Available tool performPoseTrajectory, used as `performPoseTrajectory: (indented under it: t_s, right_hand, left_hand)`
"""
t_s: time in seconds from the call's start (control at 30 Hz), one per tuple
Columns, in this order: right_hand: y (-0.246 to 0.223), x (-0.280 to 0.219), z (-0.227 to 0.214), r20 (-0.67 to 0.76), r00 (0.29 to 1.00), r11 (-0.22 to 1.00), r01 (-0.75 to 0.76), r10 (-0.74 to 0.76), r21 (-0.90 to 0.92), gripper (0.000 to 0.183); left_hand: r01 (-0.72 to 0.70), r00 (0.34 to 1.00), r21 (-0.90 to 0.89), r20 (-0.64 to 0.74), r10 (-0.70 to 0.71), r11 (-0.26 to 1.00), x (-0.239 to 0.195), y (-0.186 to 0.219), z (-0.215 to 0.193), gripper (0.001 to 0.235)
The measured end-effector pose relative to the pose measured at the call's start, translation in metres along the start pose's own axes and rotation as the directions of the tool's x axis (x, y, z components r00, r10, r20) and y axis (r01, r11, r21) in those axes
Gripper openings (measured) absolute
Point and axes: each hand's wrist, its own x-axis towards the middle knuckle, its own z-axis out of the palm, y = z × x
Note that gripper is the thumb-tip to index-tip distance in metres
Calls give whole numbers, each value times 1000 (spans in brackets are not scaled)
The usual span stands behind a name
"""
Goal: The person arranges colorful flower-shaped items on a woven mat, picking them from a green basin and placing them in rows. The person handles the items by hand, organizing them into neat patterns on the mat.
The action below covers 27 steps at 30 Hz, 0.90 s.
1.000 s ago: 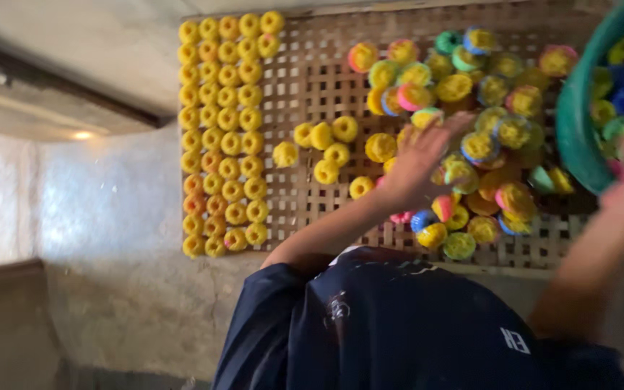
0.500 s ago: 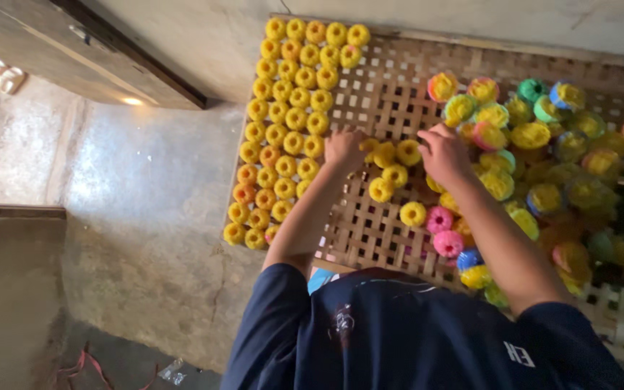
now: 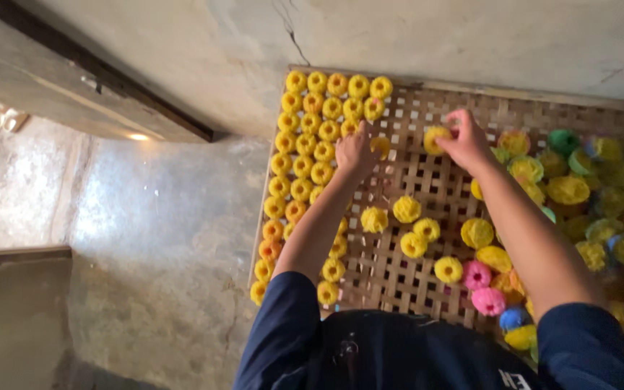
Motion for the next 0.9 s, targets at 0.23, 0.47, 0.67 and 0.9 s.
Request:
performPoseTrajectory:
  t_s: [0.23,0.47,0.67,0.9]
  right_hand:
    - [19,128,67,-183,967,940,-112,178,322,41]
    - [27,165,108,-250,968,992,25,7,126,36]
    - [-59,101,67,-244,854,758,232,-459,-609,50]
    - [-142,-60,43,703,669,912,91,242,-400,25]
  left_hand:
    - [-81,995,39,-56,83,996,44,-4,-11,41]
    - [-276,937,-94,-249,246,956,45,-18,-15,22]
    - [-132,933,-131,-350,78,983,25,-20,-28,16]
    - [-67,988,10,-138,68,998,38,-8,-33,31]
